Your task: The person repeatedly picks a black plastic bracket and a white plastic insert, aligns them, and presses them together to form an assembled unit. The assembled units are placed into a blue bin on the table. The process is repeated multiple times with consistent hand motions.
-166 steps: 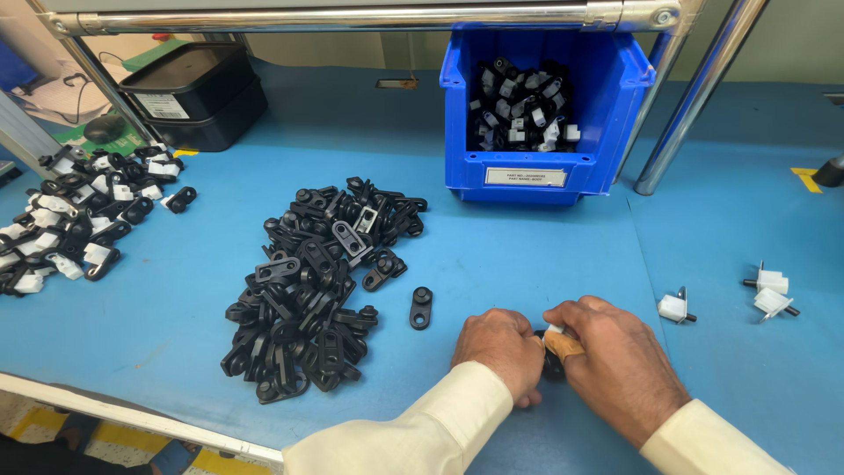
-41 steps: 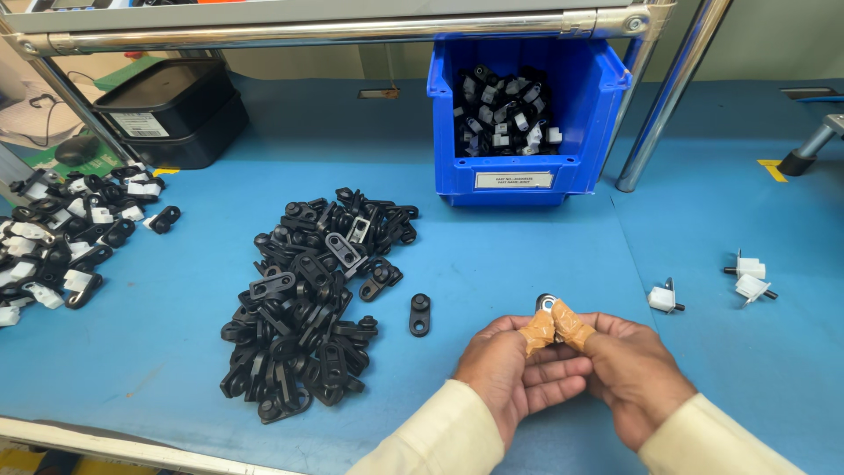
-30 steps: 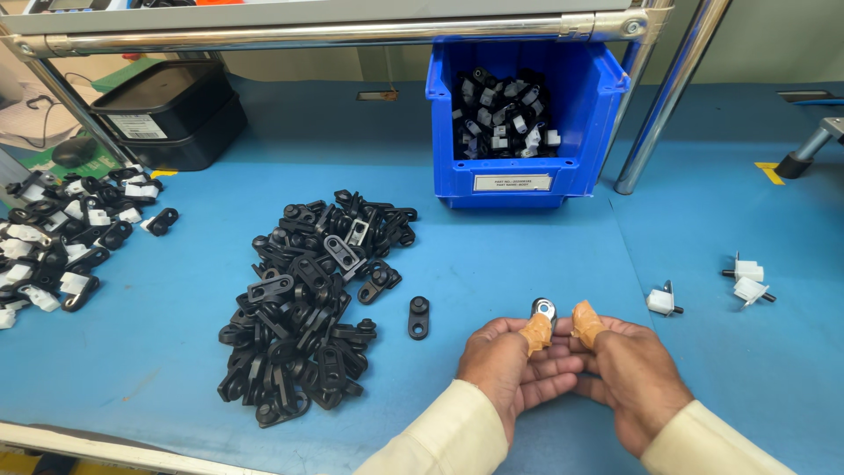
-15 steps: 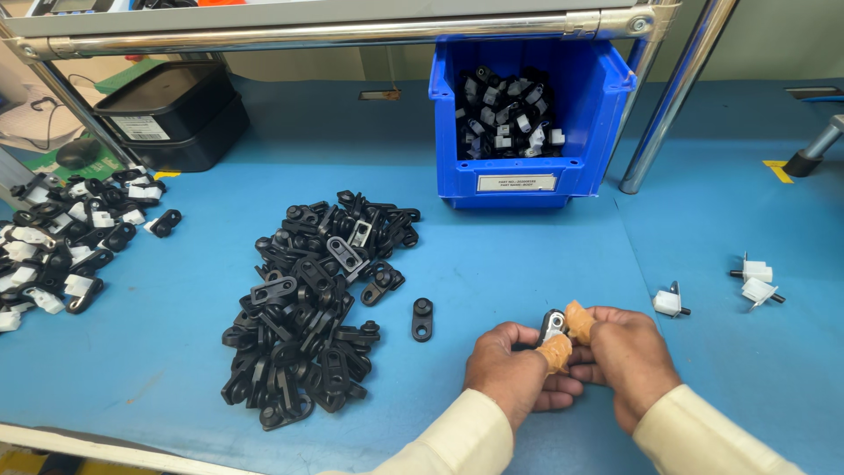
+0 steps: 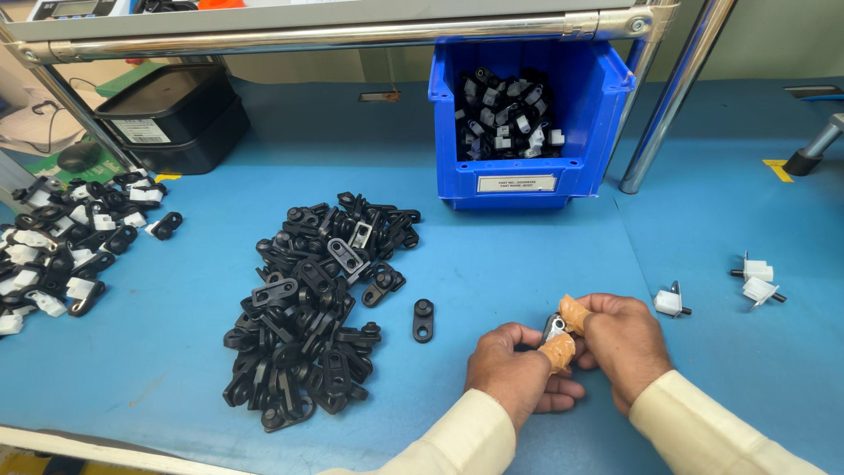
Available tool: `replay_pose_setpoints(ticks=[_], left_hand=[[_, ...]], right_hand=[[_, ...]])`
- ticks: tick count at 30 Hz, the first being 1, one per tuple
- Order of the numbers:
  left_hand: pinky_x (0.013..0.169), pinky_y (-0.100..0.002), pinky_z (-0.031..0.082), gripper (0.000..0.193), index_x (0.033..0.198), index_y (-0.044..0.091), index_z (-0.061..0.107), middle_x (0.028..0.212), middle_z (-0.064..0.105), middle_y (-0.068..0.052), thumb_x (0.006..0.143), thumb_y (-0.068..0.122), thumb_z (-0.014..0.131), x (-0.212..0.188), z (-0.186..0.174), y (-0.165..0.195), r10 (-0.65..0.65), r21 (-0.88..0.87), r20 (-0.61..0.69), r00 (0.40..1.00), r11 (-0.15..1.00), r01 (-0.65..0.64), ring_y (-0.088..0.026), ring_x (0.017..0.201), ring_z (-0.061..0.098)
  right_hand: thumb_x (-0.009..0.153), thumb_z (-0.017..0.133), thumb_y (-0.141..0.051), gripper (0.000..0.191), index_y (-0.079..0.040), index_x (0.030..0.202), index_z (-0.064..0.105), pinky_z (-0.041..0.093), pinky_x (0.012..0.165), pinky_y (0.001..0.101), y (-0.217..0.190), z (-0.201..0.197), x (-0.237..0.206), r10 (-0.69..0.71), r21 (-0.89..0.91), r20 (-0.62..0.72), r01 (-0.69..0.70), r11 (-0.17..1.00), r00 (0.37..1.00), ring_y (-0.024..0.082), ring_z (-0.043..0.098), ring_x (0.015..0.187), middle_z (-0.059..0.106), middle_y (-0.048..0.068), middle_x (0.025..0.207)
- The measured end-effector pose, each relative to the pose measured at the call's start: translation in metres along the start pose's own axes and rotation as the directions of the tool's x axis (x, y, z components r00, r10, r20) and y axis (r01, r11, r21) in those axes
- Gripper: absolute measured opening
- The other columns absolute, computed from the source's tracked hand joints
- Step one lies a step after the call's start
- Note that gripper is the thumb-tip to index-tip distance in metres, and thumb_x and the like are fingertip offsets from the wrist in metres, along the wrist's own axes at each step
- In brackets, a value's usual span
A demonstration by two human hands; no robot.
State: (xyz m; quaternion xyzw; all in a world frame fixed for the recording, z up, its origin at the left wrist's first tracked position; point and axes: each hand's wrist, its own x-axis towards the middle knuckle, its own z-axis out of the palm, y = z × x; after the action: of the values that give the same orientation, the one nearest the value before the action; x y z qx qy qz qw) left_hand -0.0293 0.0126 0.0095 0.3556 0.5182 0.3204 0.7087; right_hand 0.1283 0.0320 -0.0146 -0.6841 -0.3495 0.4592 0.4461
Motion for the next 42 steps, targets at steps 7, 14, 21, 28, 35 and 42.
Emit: replay_pose_setpoints(ticks=[7,14,21,28,35,42], left_hand=[[0.066,-0.035,0.066,0.018,0.112,0.001,0.056,0.098,0.073,-0.019,0.096,0.008,0.058,0.000,-0.004,0.003,-0.041,-0.044,0.041,0.998,0.998,0.043,-0.026,0.078,0.077],[0.072,-0.035,0.068,0.025,0.113,0.002,0.054,0.101,0.074,-0.023,0.093,-0.003,0.039,0.001,-0.013,0.003,-0.065,-0.174,0.149,0.987,0.981,0.091,-0.027,0.084,0.079],[0.069,-0.039,0.067,0.022,0.111,0.002,0.053,0.099,0.074,-0.022,0.092,-0.003,0.043,0.000,-0.002,0.005,-0.050,-0.081,0.017,0.999,0.995,0.051,-0.029,0.079,0.077],[0.069,-0.038,0.067,0.014,0.111,0.003,0.053,0.097,0.072,-0.017,0.098,0.006,0.050,0.000,-0.007,0.006,-0.091,-0.118,0.048,0.995,0.988,0.096,-0.027,0.078,0.077],[0.070,-0.038,0.066,0.019,0.111,0.003,0.056,0.096,0.072,-0.015,0.102,0.019,0.060,0.010,-0.008,0.000,-0.112,-0.122,0.058,0.992,0.985,0.118,-0.027,0.080,0.076],[0.067,-0.034,0.067,0.032,0.126,0.004,0.056,0.099,0.072,-0.014,0.094,0.010,0.059,0.006,-0.012,0.005,-0.063,-0.045,0.149,0.987,0.997,0.070,-0.024,0.081,0.078]], right_hand=[[0.100,0.045,-0.016,0.032,0.000,0.102,0.072,0.051,0.055,0.0298,-0.014,-0.015,-0.004,0.163,0.096,0.123,-0.175,0.980,0.979,0.014,0.060,0.061,0.069,0.009,0.081],[0.095,0.072,-0.018,0.019,0.001,0.099,0.072,0.043,0.050,0.0290,-0.011,-0.007,-0.028,0.113,-0.019,0.043,-0.112,0.994,0.993,0.013,0.058,0.060,0.070,0.008,0.080],[0.098,0.056,-0.013,0.021,0.002,0.103,0.071,0.034,0.048,0.0294,-0.011,0.006,-0.021,0.168,0.102,-0.091,-0.159,0.982,0.982,0.013,0.049,0.057,0.069,0.009,0.087],[0.085,0.039,0.009,0.051,-0.005,0.122,0.070,0.044,0.051,0.0315,-0.003,-0.009,-0.033,0.083,0.133,0.020,-0.085,0.988,0.996,0.017,0.055,0.059,0.074,0.006,0.111],[0.089,0.051,0.006,0.044,-0.005,0.125,0.074,0.058,0.061,0.0312,0.012,-0.030,-0.031,-0.229,-0.193,0.236,0.277,0.941,0.944,0.015,0.069,0.078,0.068,0.001,0.134],[0.095,0.063,-0.016,0.031,-0.008,0.124,0.073,0.057,0.069,0.0305,-0.011,-0.040,-0.010,0.054,-0.004,0.350,-0.056,0.998,0.935,0.014,0.065,0.076,0.074,0.007,0.099]])
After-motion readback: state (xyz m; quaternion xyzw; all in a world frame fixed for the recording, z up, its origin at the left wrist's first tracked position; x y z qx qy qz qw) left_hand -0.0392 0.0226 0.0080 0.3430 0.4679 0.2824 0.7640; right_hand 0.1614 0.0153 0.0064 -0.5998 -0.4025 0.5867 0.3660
